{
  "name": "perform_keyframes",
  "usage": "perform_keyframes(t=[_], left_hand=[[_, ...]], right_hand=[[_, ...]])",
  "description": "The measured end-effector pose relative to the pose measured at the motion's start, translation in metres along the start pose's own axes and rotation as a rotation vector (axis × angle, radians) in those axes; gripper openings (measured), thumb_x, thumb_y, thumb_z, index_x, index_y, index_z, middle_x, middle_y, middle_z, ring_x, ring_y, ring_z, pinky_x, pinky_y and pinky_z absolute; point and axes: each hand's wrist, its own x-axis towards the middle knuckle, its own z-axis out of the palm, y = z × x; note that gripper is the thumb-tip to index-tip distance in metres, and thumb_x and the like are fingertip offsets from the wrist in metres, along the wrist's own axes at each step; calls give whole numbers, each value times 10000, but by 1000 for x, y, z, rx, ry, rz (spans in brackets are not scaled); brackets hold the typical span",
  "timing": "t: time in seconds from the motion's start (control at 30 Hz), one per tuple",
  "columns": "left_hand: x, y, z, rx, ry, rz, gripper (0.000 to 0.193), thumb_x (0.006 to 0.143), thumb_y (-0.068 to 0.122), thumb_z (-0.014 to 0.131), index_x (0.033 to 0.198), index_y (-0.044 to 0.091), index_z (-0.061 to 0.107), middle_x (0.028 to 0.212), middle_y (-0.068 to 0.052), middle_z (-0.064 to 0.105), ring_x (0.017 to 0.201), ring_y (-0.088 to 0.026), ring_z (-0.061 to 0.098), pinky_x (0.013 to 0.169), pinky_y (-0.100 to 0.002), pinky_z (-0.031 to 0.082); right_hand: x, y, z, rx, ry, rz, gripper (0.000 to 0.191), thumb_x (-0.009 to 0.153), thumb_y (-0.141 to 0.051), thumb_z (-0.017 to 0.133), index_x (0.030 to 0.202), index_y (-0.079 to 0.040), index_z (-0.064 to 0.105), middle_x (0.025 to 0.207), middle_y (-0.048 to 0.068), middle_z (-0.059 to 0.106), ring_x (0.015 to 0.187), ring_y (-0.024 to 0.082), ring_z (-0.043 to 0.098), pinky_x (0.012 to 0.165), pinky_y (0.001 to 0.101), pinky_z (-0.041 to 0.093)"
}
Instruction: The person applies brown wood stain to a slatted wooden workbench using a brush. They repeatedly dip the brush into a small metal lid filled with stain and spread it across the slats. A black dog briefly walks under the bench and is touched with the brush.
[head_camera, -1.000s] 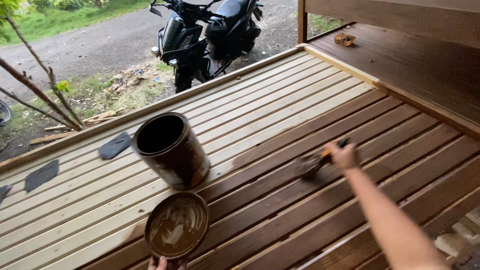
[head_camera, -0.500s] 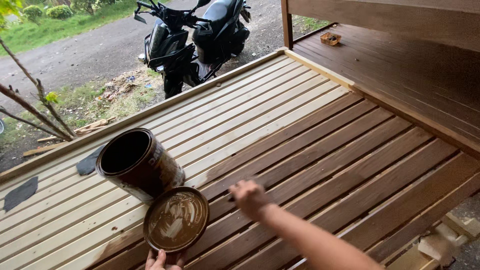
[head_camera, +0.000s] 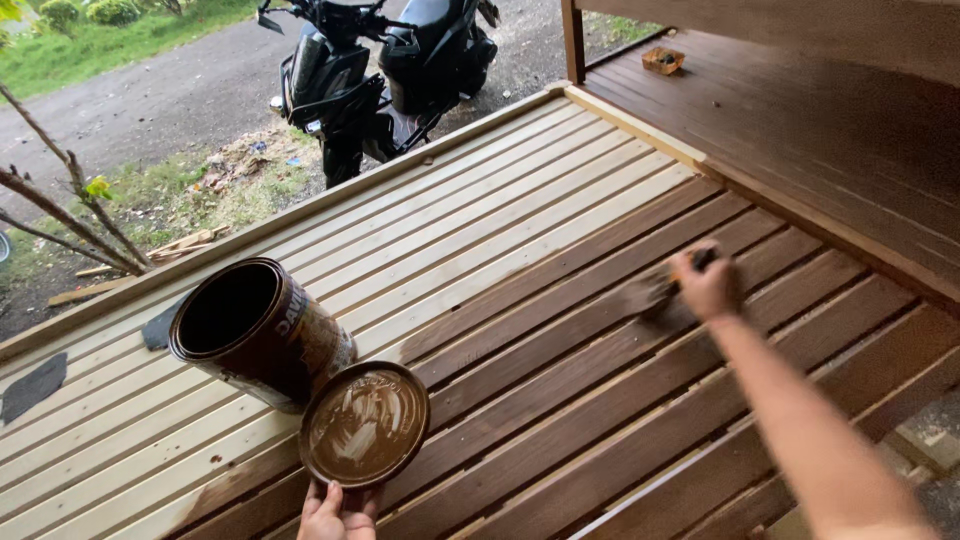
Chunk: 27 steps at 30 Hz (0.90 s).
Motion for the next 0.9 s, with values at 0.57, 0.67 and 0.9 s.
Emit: perform_keyframes(t=[0.57, 0.67, 0.9], left_hand=[[-20, -12, 27, -37, -217, 1, 500, 1035, 60, 288, 1524, 121, 373, 1470, -170, 510, 1296, -394, 550, 1052, -658, 464], [-20, -15, 25, -68, -244, 14, 507, 1019, 38, 300, 1513, 119, 383, 1455, -166, 524, 1286, -392, 557, 1046, -665, 467], [-39, -19, 39, -98, -226, -15, 466, 1037, 65, 334, 1496, 102, 411, 1434, -166, 541, 1271, -358, 570, 1042, -631, 485]], right_hand=[[-19, -66, -85, -270, -196, -101, 203, 1003, -250, 669, 972, -50, 665, 814, 152, 732, 701, 303, 741, 584, 408, 630], [-38, -62, -71, -237, -151, -266, 212, 994, -268, 668, 1000, -56, 685, 913, 161, 750, 779, 298, 754, 670, 404, 639], [-85, -96, -44, 34, -304, -133, 229, 963, -318, 691, 1001, -93, 716, 887, 143, 780, 776, 292, 751, 656, 412, 628]])
